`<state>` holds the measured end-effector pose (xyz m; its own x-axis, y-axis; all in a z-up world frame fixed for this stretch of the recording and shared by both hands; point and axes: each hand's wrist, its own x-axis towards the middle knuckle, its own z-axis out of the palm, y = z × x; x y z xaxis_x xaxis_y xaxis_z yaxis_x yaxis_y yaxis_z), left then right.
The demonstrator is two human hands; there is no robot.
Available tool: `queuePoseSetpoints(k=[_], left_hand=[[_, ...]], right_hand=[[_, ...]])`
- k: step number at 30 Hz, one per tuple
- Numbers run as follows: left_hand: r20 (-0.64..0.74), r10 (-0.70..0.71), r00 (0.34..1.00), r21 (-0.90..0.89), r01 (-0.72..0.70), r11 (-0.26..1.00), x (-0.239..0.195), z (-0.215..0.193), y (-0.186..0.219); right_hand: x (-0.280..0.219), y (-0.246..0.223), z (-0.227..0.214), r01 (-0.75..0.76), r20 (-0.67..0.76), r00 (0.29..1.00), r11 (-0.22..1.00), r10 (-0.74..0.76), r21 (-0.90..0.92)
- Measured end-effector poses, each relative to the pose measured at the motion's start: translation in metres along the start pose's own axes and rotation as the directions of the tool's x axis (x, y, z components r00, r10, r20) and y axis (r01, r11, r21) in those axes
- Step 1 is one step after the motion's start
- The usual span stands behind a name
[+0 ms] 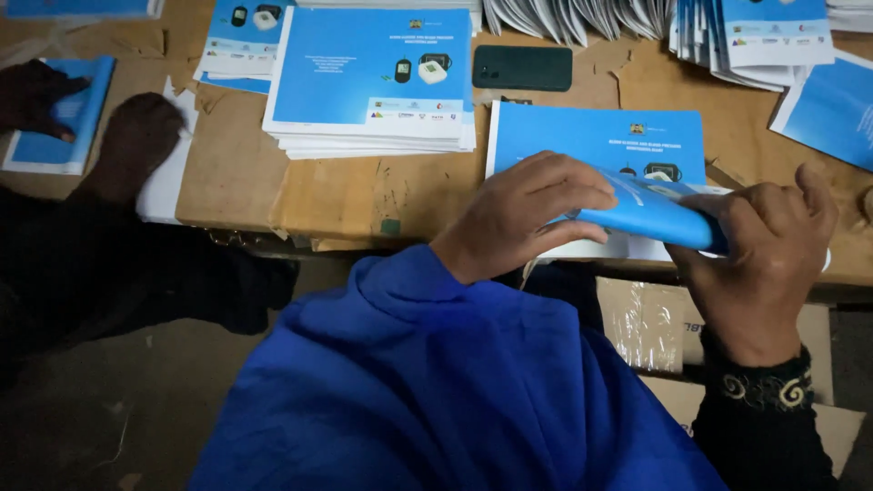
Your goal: The person is manually folding printed sheets and using a wooden block to crease the edges to create booklets.
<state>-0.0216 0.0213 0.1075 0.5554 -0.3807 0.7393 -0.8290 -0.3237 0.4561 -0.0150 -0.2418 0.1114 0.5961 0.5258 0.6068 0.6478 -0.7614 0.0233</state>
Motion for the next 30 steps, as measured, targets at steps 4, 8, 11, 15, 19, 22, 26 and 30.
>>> queuePoseSetpoints(k=[4,8,11,15,19,22,26,30], left_hand=[[-0.042,-0.017,0.999,0.049,0.019,0.999,0.002,0.0,0.003],[-0.102,0.028,0.994,0.046,-0.024,0.999,0.005,-0.001,0.006],[-0.154,0.022,0.988,0.049,-0.015,0.999,0.007,-0.001,0.007],[-0.134,0.008,0.991,0.047,-0.002,0.999,0.008,0.001,0.007],[-0.069,-0.095,0.993,-0.101,0.088,0.991,0.011,-0.003,0.005],[-0.118,-0.281,0.953,-0.338,0.227,0.913,0.008,0.001,-0.002],[-0.074,-0.412,0.908,-0.391,0.354,0.85,-0.001,-0.002,-0.023],[-0.121,-0.478,0.87,-0.423,0.391,0.818,-0.003,-0.002,-0.027]], right_hand=[[-0.002,-0.002,0.0,-0.031,0.029,0.999,0.999,0.03,0.027],[-0.001,-0.012,-0.002,-0.054,0.059,0.997,0.999,0.053,0.011],[0.014,-0.028,-0.014,-0.052,0.078,0.996,0.989,0.041,0.136],[0.025,-0.048,-0.021,-0.044,0.12,0.993,0.951,0.007,0.307],[0.016,-0.05,-0.012,-0.121,0.09,0.991,0.938,0.097,0.324],[0.0,-0.035,0.001,-0.203,0.035,0.978,0.901,0.206,0.384],[0.007,-0.023,-0.001,-0.454,0.121,0.853,0.607,0.508,0.652],[0.016,-0.008,0.007,-0.568,0.264,0.782,0.472,0.564,0.675]])
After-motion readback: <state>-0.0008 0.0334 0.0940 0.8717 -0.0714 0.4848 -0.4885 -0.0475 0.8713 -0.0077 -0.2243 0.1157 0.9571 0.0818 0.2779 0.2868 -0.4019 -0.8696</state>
